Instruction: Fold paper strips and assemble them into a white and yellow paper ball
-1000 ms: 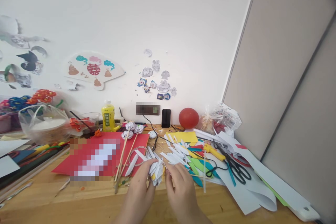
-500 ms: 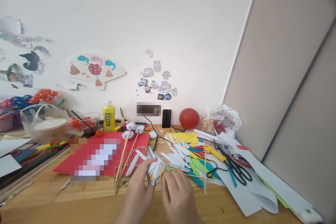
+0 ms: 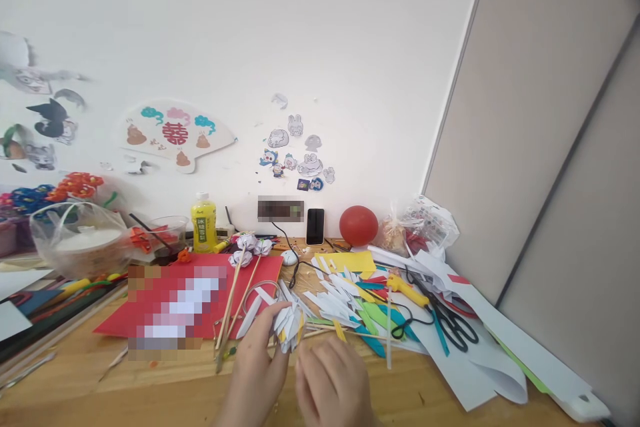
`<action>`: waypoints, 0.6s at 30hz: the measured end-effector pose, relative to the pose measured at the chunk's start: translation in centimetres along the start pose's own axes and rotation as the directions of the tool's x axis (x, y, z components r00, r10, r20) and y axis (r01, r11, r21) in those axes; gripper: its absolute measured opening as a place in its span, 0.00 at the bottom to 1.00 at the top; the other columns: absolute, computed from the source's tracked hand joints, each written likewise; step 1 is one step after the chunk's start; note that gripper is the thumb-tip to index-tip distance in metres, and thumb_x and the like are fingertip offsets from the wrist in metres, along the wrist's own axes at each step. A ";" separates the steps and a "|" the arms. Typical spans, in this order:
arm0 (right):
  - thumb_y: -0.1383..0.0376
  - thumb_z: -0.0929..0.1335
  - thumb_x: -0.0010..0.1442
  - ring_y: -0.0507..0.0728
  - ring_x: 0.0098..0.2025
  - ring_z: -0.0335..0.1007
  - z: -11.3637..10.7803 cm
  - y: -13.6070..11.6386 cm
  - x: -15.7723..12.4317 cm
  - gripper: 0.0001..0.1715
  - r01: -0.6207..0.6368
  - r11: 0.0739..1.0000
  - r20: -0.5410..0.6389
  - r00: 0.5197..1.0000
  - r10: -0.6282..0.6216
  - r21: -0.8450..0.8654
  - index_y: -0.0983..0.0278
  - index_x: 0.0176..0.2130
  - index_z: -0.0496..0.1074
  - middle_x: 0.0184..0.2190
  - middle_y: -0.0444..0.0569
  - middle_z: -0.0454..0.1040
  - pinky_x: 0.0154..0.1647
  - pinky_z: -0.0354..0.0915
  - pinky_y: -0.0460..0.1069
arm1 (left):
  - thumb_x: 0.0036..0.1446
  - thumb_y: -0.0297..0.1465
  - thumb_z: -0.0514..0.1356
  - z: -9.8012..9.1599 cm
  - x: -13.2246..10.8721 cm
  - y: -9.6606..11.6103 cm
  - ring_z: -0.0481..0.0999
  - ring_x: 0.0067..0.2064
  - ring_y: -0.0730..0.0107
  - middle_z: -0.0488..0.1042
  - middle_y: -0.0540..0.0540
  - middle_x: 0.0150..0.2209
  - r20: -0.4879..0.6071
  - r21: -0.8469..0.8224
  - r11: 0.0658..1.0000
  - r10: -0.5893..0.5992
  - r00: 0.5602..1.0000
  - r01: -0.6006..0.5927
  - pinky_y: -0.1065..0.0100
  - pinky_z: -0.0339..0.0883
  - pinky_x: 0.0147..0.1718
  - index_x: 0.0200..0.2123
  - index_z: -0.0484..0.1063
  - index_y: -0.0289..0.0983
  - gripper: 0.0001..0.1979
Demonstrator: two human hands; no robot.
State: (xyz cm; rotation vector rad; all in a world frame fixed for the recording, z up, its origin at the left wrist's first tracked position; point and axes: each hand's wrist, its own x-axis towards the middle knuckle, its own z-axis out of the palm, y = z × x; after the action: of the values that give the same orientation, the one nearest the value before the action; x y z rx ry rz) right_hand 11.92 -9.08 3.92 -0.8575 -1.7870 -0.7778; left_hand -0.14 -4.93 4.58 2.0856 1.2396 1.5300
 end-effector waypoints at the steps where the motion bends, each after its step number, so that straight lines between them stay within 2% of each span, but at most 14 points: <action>1: 0.71 0.59 0.56 0.55 0.20 0.63 -0.3 0.0 0.0 0.10 0.020 0.998 -0.032 0.999 -0.018 0.064 0.66 0.39 0.65 0.19 0.48 0.69 0.20 0.58 0.49 | 0.46 0.26 0.51 -0.1 0.0 0.0 0.76 0.36 0.62 0.76 0.43 0.37 0.013 -0.024 1.000 -0.011 1.000 0.012 0.65 0.71 0.33 0.39 0.67 0.37 0.14; 2: 0.70 0.59 0.56 0.55 0.21 0.64 -0.5 0.2 0.0 0.11 0.012 0.992 -0.069 0.998 -0.003 0.128 0.65 0.40 0.65 0.21 0.48 0.70 0.22 0.60 0.50 | 0.47 0.26 0.51 -0.1 0.0 0.0 0.76 0.37 0.62 0.76 0.43 0.37 0.030 -0.051 0.998 -0.019 0.999 0.020 0.65 0.71 0.34 0.39 0.67 0.37 0.15; 4: 0.70 0.59 0.56 0.56 0.29 0.68 -0.8 0.7 0.3 0.12 -0.162 0.956 -0.095 0.977 0.190 0.243 0.63 0.41 0.65 0.27 0.50 0.71 0.29 0.64 0.52 | 0.46 0.25 0.51 -0.1 0.0 -0.1 0.75 0.38 0.61 0.75 0.42 0.38 0.072 -0.107 0.994 -0.018 0.997 0.026 0.64 0.70 0.36 0.40 0.67 0.36 0.15; 6: 0.70 0.59 0.58 0.57 0.37 0.69 -0.8 1.4 0.7 0.13 -0.418 0.839 -0.005 0.894 0.448 0.347 0.62 0.41 0.67 0.34 0.51 0.71 0.38 0.65 0.53 | 0.46 0.25 0.51 0.0 -0.1 -0.1 0.75 0.39 0.61 0.75 0.42 0.39 0.127 -0.160 0.987 -0.003 0.992 0.024 0.65 0.70 0.37 0.40 0.67 0.36 0.16; 7: 0.69 0.59 0.59 0.57 0.40 0.68 -0.6 1.8 1.0 0.13 -0.501 0.768 0.080 0.853 0.515 0.398 0.61 0.41 0.68 0.36 0.51 0.71 0.40 0.65 0.52 | 0.46 0.24 0.52 0.1 -0.2 0.0 0.75 0.40 0.62 0.75 0.42 0.40 0.151 -0.180 0.983 0.002 0.989 0.025 0.65 0.70 0.37 0.40 0.68 0.36 0.16; 9: 0.66 0.59 0.60 0.56 0.41 0.68 -0.3 2.1 1.2 0.13 -0.553 0.681 0.219 0.827 0.517 0.481 0.60 0.40 0.71 0.37 0.50 0.71 0.40 0.66 0.51 | 0.47 0.24 0.52 0.2 -0.2 0.0 0.75 0.40 0.62 0.75 0.42 0.39 0.168 -0.207 0.978 0.002 0.986 0.033 0.66 0.70 0.37 0.40 0.68 0.36 0.16; 10: 0.65 0.59 0.60 0.56 0.41 0.68 -0.1 2.1 1.2 0.13 -0.554 0.665 0.249 0.828 0.502 0.501 0.60 0.40 0.71 0.38 0.50 0.72 0.41 0.66 0.51 | 0.47 0.24 0.52 0.3 -0.3 0.1 0.75 0.40 0.62 0.75 0.42 0.39 0.163 -0.216 0.976 -0.004 0.987 0.040 0.66 0.70 0.37 0.41 0.68 0.36 0.16; 15: 0.67 0.60 0.59 0.57 0.45 0.66 0.7 1.1 0.3 0.14 -0.532 0.665 0.191 0.834 0.517 0.525 0.60 0.45 0.68 0.41 0.51 0.71 0.45 0.64 0.53 | 0.48 0.26 0.53 0.4 -0.5 0.4 0.75 0.40 0.61 0.75 0.42 0.39 0.115 -0.209 0.977 -0.020 0.993 0.044 0.66 0.71 0.37 0.41 0.68 0.36 0.15; 18: 0.67 0.62 0.58 0.57 0.45 0.67 1.0 0.9 0.0 0.14 -0.554 0.611 0.196 0.810 0.553 0.566 0.60 0.44 0.69 0.41 0.51 0.71 0.45 0.65 0.52 | 0.48 0.27 0.53 0.4 -0.5 0.5 0.75 0.40 0.61 0.75 0.42 0.39 0.105 -0.192 0.981 -0.015 0.994 0.035 0.65 0.71 0.37 0.39 0.68 0.37 0.13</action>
State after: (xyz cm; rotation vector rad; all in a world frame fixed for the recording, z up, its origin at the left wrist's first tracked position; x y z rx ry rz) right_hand 12.23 -7.78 3.75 -0.8868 -1.4829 0.2155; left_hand 0.36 -5.52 4.40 1.9891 1.0322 1.4497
